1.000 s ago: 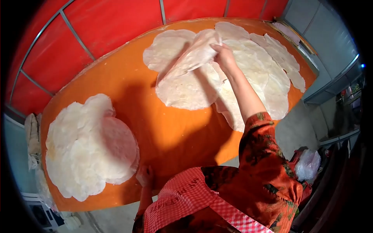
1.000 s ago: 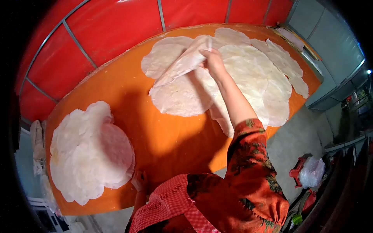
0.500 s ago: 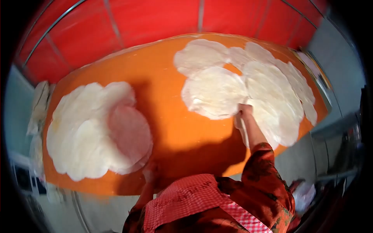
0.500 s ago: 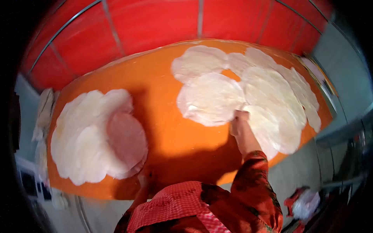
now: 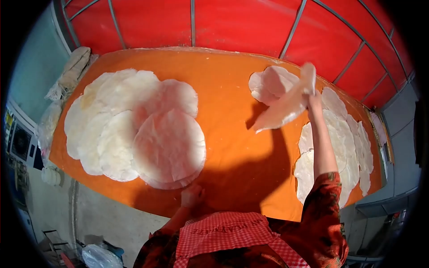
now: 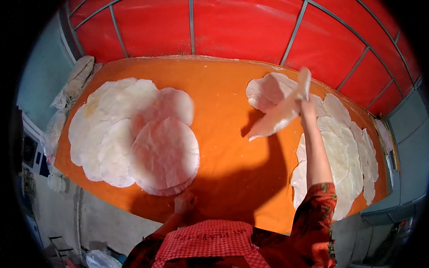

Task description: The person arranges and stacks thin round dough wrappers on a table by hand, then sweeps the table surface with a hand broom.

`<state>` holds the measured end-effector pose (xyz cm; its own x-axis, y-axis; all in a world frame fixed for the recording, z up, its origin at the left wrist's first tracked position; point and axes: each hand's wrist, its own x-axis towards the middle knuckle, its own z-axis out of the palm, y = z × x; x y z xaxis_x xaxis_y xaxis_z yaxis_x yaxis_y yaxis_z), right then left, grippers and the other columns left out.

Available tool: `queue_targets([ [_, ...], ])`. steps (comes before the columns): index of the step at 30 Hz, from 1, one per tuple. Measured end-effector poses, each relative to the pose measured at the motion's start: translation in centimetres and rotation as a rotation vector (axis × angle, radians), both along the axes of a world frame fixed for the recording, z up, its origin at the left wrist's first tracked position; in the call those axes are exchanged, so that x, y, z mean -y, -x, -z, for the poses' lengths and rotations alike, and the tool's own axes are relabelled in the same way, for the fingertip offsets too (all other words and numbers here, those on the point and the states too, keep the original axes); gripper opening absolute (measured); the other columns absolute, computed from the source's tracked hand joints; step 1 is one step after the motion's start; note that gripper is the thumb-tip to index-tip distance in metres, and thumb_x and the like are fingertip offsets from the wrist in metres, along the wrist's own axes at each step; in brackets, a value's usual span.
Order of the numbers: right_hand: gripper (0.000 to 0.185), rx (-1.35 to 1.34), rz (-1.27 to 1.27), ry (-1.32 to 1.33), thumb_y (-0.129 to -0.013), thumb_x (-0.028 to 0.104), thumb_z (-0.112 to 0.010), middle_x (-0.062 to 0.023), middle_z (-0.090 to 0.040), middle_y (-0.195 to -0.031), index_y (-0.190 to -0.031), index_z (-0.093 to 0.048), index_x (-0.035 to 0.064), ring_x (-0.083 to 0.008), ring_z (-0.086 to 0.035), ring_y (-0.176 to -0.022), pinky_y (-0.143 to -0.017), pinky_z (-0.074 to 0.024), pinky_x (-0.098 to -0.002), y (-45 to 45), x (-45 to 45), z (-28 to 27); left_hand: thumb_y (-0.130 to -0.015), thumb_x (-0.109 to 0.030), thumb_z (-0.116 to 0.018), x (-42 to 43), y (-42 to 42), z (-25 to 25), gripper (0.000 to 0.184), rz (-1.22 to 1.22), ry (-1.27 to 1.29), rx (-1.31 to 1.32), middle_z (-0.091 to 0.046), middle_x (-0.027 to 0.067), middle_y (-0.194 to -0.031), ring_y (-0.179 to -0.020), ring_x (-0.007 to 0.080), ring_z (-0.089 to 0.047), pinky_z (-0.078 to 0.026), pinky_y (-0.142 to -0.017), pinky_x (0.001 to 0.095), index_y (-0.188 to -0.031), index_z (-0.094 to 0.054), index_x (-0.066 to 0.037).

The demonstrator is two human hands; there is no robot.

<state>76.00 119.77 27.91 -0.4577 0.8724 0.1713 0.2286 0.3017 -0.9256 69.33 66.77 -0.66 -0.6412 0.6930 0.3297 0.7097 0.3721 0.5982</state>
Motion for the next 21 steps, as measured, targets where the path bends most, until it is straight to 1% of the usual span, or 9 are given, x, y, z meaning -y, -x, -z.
queue_targets([
  [2, 0.039, 0.000, -0.109, -0.290, -0.072, 0.007, -0.061, -0.0135, -0.066, -0.086, -0.109, -0.059, -0.0039, -0.0226, -0.063, -0.076, -0.068, -0.0492, -0.0365, 6.0, 2.6, -3.7, -0.079, -0.020, -0.068, 0.2, 0.2, 0.3, 0.019, -0.002, 0.009, 0.000, -0.059, 0.0115, -0.074, -0.064, 0.0327, -0.059, -0.048, -0.054, 0.0441, -0.069, -0.056, -0.008],
  [5, 0.048, 0.297, -0.209, -0.485, -0.071, 0.005, -0.060, -0.0186, -0.068, -0.094, -0.118, -0.059, 0.0042, -0.0325, -0.066, -0.088, -0.076, -0.0515, -0.0417, 12.6, 12.3, -7.2, -0.079, -0.019, -0.068, 0.1, 0.1, 0.3, 0.018, -0.016, 0.043, -0.004, -0.061, 0.0113, -0.074, -0.064, 0.0327, -0.060, -0.049, -0.055, 0.0433, -0.071, -0.059, -0.007],
  [9, 0.046, 0.467, -0.408, -0.689, -0.074, 0.012, -0.065, -0.0226, -0.065, -0.105, -0.120, -0.060, 0.0078, -0.0367, -0.064, -0.097, -0.086, -0.0500, -0.0459, 21.2, 20.2, 2.5, -0.079, -0.018, -0.068, 0.1, 0.2, 1.1, 0.012, -0.013, 0.079, -0.043, -0.063, 0.0123, -0.076, -0.065, 0.0321, -0.062, -0.051, -0.058, 0.0428, -0.080, -0.066, -0.006],
  [11, 0.055, 0.632, -0.710, -0.612, -0.076, 0.024, -0.069, -0.0212, -0.054, -0.131, -0.128, -0.057, 0.0094, -0.0345, -0.053, -0.119, -0.097, -0.0465, -0.0405, 22.2, 23.6, 7.4, -0.079, -0.017, -0.069, -0.6, 0.5, 0.5, 0.013, 0.007, -0.008, -0.086, -0.064, 0.0132, -0.076, -0.065, 0.0321, -0.062, -0.052, -0.059, 0.0426, -0.085, -0.068, -0.006],
  [12, 0.061, 0.499, -0.933, -0.863, -0.077, 0.031, -0.070, -0.0187, -0.048, -0.138, -0.132, -0.053, 0.0101, -0.0310, -0.048, -0.126, -0.102, -0.0428, -0.0383, 24.9, 22.3, 16.6, -0.078, -0.016, -0.069, -1.2, 0.5, -0.1, 0.014, 0.009, -0.088, -0.117, -0.064, 0.0137, -0.076, -0.065, 0.0323, -0.063, -0.052, -0.059, 0.0425, -0.088, -0.068, -0.006],
  [17, 0.034, 0.424, -0.978, -0.351, -0.083, 0.022, -0.069, -0.0162, -0.058, -0.123, -0.113, -0.065, 0.0071, -0.0267, -0.052, -0.120, -0.100, -0.0438, -0.0352, 19.3, 18.4, 23.8, -0.077, -0.014, -0.070, -0.6, 0.4, 0.4, 0.013, 0.025, 0.009, -0.122, -0.062, 0.0146, -0.074, -0.060, 0.0335, -0.060, -0.050, -0.052, 0.0422, -0.086, -0.068, -0.006],
  [18, 0.018, 0.208, -0.858, -0.340, -0.085, 0.013, -0.067, -0.0135, -0.065, -0.106, -0.101, -0.068, 0.0057, -0.0223, -0.063, -0.099, -0.087, -0.0512, -0.0326, 17.4, 15.0, 23.4, -0.077, -0.014, -0.070, -0.6, 0.4, 0.6, 0.011, 0.030, 0.013, -0.108, -0.061, 0.0144, -0.073, -0.059, 0.0336, -0.059, -0.049, -0.050, 0.0423, -0.084, -0.067, -0.006],
  [19, 0.008, 0.007, -0.675, 0.160, -0.079, 0.009, -0.066, -0.0064, -0.062, -0.075, -0.081, -0.064, 0.0021, -0.0190, -0.063, -0.067, -0.060, -0.0515, -0.0347, 15.4, 11.8, 24.5, -0.077, -0.014, -0.070, -0.7, 0.4, 0.7, 0.010, 0.035, 0.017, -0.096, -0.060, 0.0142, -0.072, -0.057, 0.0338, -0.058, -0.047, -0.049, 0.0423, -0.082, -0.067, -0.006],
  [21, 0.011, -0.050, -0.176, 0.545, -0.080, 0.004, -0.059, -0.0086, -0.064, -0.071, -0.071, -0.064, 0.0007, -0.0179, -0.061, -0.054, -0.050, -0.0483, -0.0336, 12.2, 4.3, 24.9, -0.075, -0.012, -0.069, -0.6, 0.1, 0.7, 0.012, 0.001, 0.064, -0.084, -0.059, 0.0147, -0.072, -0.058, 0.0351, -0.057, -0.047, -0.049, 0.0438, -0.072, -0.060, -0.006],
])
